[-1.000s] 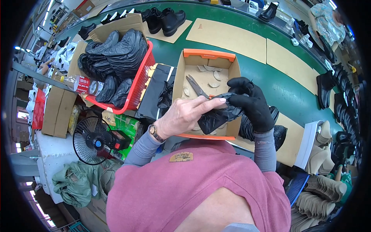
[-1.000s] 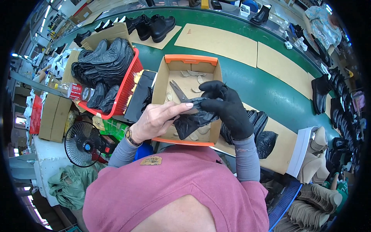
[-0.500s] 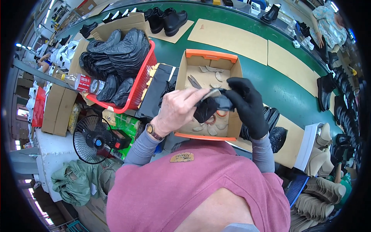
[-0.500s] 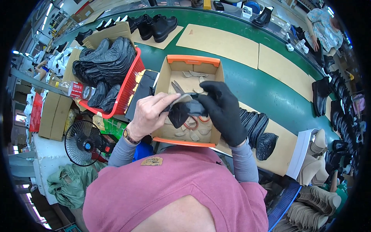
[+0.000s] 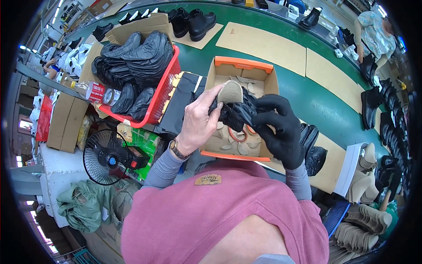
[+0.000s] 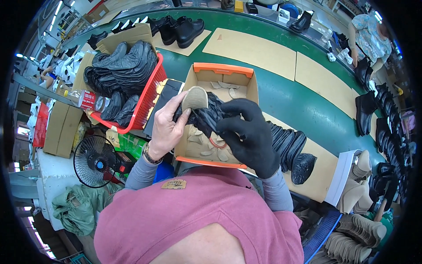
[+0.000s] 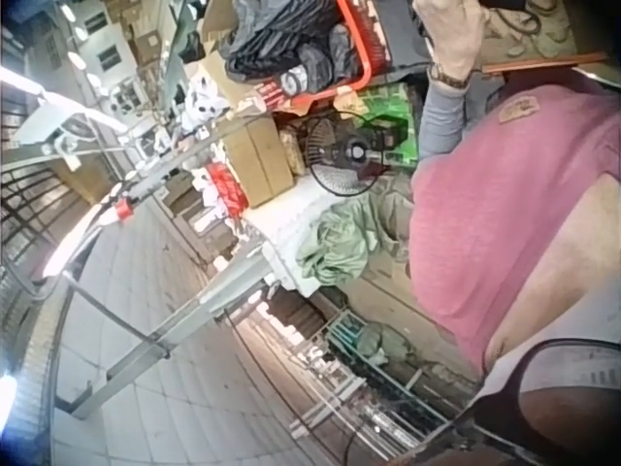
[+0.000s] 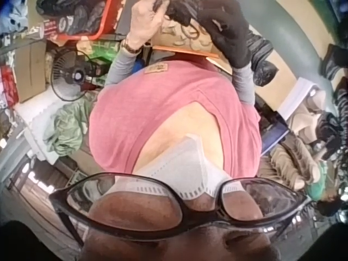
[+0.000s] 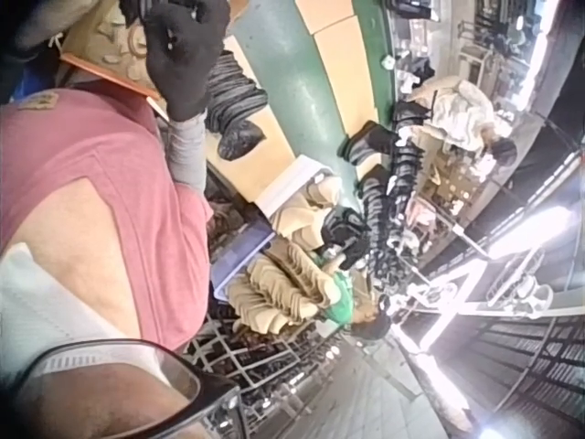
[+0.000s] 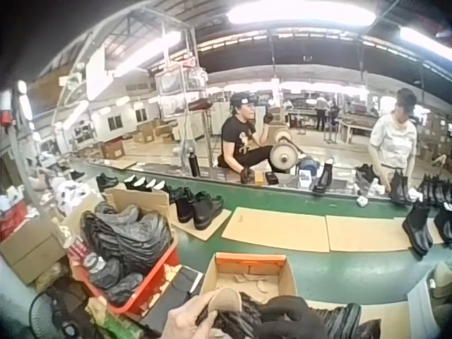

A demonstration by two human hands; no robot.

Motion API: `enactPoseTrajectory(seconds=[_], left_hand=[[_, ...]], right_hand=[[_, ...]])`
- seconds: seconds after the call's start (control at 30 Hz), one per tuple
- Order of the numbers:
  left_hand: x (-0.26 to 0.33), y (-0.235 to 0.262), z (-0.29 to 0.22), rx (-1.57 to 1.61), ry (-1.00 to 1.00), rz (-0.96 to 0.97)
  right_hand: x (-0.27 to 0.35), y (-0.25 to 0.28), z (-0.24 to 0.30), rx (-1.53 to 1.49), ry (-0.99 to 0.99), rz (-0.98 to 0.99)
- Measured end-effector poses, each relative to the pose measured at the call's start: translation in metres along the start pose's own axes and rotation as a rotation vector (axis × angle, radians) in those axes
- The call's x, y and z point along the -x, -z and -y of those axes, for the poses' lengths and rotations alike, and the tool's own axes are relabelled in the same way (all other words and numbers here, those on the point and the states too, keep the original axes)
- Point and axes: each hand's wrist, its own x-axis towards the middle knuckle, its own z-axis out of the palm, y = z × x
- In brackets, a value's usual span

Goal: Trim excess material and inspect shoe components on an assembly line.

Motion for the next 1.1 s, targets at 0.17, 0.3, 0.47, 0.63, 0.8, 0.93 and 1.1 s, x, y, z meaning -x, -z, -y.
enactPoseTrajectory(seconds=[0.17,0.3,0.47,0.63,0.8,0.93,1.1], left_hand=[[-0.001,0.004,0.004,0.179,0.056,0.005],[0.001,0.004,0.006,0.418,0.094,0.127],[0.001,0.005,-0.005,0.740,0.066,0.061],[0.011,0.003,0.012,0.501,0.166,0.087],[0.006,0.003,0.010,0.133,0.032,0.002],[-0.005,0.007,0.002,0.097,-0.181,0.030],[-0.007,0.036,0.004,0.086,-0.063,0.223]], right_hand=[[-0.002,-0.005,0.011,-0.100,-0.067,0.162],[0.007,-0.018,0.009,-0.456,-0.308,0.168],[0.007,-0.035,0.018,-0.694,-0.411,0.012],[0.013,-0.043,0.017,-0.534,-0.273,0.056],[0.014,-0.051,0.012,-0.280,-0.255,0.038],[0.007,-0.054,0.012,-0.260,-0.293,-0.037],[-0.004,-0.032,0.002,-0.585,-0.454,0.248]])
